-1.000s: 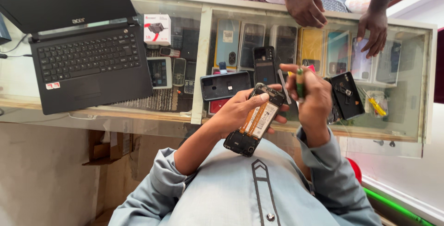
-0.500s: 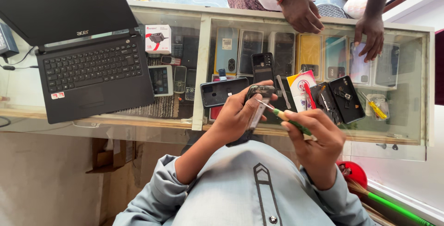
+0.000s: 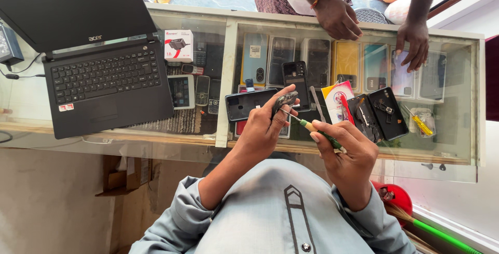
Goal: The person uses a screwdriver to remove screws from the back of a disassembled smartphone. They then place the screwdriver down and pick up the phone's back cover, aligning it with the phone body.
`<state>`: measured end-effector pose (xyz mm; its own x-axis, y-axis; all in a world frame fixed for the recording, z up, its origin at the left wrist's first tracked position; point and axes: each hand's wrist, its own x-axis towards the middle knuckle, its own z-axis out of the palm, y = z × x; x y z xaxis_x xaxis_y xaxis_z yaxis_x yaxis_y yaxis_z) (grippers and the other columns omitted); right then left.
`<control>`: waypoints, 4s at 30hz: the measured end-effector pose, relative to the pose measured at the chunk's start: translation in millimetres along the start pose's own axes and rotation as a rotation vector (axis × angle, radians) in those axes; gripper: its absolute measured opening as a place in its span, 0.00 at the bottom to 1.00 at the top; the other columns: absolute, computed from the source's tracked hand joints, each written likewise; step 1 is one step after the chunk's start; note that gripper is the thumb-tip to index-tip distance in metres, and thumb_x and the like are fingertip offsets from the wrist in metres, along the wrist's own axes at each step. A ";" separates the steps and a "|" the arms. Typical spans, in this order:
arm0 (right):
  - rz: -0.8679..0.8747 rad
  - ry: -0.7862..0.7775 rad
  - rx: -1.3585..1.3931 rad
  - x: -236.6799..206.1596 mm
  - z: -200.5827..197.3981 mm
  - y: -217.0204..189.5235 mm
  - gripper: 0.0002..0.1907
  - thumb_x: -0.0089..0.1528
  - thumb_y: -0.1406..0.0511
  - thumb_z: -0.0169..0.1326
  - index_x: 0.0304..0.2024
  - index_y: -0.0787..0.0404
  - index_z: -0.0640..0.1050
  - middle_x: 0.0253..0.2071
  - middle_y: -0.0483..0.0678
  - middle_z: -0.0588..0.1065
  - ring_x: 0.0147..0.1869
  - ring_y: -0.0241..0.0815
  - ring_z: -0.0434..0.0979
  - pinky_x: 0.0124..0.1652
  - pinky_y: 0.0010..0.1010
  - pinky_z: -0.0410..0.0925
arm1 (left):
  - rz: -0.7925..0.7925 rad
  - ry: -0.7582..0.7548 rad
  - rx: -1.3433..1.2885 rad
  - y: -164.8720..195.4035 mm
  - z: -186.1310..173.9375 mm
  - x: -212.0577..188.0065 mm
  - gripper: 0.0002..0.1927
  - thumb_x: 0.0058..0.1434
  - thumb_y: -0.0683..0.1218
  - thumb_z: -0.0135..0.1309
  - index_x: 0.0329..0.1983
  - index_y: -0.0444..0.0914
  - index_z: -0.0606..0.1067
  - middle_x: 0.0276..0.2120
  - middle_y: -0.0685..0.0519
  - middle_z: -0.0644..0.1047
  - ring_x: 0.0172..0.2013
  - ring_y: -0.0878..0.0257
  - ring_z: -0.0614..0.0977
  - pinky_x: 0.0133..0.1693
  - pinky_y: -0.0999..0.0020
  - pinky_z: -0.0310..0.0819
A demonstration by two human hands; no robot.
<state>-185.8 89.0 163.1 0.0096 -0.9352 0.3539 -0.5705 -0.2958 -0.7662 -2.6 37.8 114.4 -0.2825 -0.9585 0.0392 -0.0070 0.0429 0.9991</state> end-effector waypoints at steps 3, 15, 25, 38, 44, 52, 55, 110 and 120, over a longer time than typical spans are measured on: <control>-0.038 -0.013 0.020 1.2 -1.2 -1.2 0.12 0.61 0.71 0.65 0.48 0.63 0.82 0.35 0.49 0.78 0.34 0.34 0.78 0.34 0.24 0.69 | -0.018 -0.002 0.002 -0.1 0.5 -0.5 0.24 0.76 0.48 0.41 0.72 0.36 0.64 0.52 0.44 0.82 0.45 0.62 0.86 0.44 0.68 0.82; -0.076 0.009 -0.074 4.7 2.0 -6.1 0.06 0.64 0.69 0.62 0.42 0.65 0.80 0.35 0.49 0.75 0.35 0.37 0.76 0.35 0.27 0.69 | 0.024 0.069 0.115 -2.0 6.7 -5.0 0.25 0.75 0.47 0.42 0.72 0.33 0.63 0.48 0.42 0.82 0.44 0.58 0.86 0.49 0.65 0.78; -0.064 0.071 -0.043 7.2 9.8 7.2 0.07 0.65 0.66 0.62 0.39 0.65 0.81 0.31 0.49 0.75 0.32 0.39 0.75 0.34 0.28 0.67 | 0.010 0.110 0.127 -2.5 8.5 -6.7 0.24 0.75 0.47 0.42 0.71 0.32 0.64 0.47 0.40 0.82 0.46 0.56 0.86 0.50 0.63 0.77; -0.016 -0.013 0.024 10.3 9.1 5.6 0.08 0.61 0.66 0.60 0.37 0.67 0.79 0.30 0.50 0.75 0.30 0.40 0.75 0.33 0.29 0.67 | 0.002 0.133 0.161 -11.1 13.1 -7.1 0.23 0.75 0.45 0.43 0.70 0.31 0.65 0.45 0.39 0.82 0.46 0.55 0.86 0.49 0.63 0.78; 0.097 -0.052 -0.032 13.3 14.1 17.2 0.07 0.62 0.65 0.62 0.35 0.65 0.82 0.28 0.49 0.75 0.29 0.40 0.74 0.31 0.30 0.66 | -0.070 0.132 0.162 -14.6 11.0 -3.1 0.24 0.73 0.47 0.43 0.69 0.32 0.65 0.40 0.40 0.83 0.38 0.57 0.85 0.43 0.64 0.78; 0.014 -0.083 0.028 11.6 12.9 27.8 0.10 0.60 0.66 0.62 0.40 0.66 0.79 0.33 0.50 0.76 0.33 0.39 0.76 0.36 0.29 0.69 | -0.101 0.131 0.142 -21.3 15.4 -3.1 0.24 0.73 0.47 0.44 0.68 0.32 0.66 0.41 0.42 0.83 0.37 0.58 0.85 0.43 0.64 0.78; 0.128 -0.053 -0.102 11.1 14.2 26.9 0.05 0.63 0.67 0.64 0.37 0.63 0.83 0.28 0.49 0.75 0.29 0.39 0.75 0.32 0.31 0.67 | -0.300 0.091 0.186 -26.6 16.8 -1.9 0.24 0.73 0.48 0.43 0.69 0.35 0.66 0.34 0.41 0.82 0.33 0.54 0.83 0.41 0.62 0.77; 0.634 -0.063 0.900 8.3 -2.2 140.9 0.16 0.72 0.58 0.50 0.46 0.65 0.79 0.32 0.42 0.76 0.29 0.28 0.69 0.30 0.20 0.63 | -0.301 -0.008 -0.682 -41.0 -4.2 9.5 0.20 0.70 0.48 0.50 0.57 0.28 0.77 0.40 0.48 0.83 0.37 0.66 0.85 0.39 0.72 0.83; 0.579 -0.282 0.611 23.6 -2.4 122.1 0.21 0.73 0.54 0.49 0.35 0.64 0.79 0.24 0.37 0.67 0.25 0.25 0.59 0.26 0.19 0.55 | -0.397 -0.217 -0.462 -48.1 26.9 12.0 0.18 0.68 0.47 0.56 0.56 0.32 0.77 0.36 0.47 0.83 0.33 0.69 0.84 0.34 0.74 0.82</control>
<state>-257.2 31.3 79.1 0.1032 -0.9596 -0.2618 -0.0115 0.2620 -0.9650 -31.4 31.9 66.3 -0.5309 -0.7958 -0.2912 0.2491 -0.4750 0.8440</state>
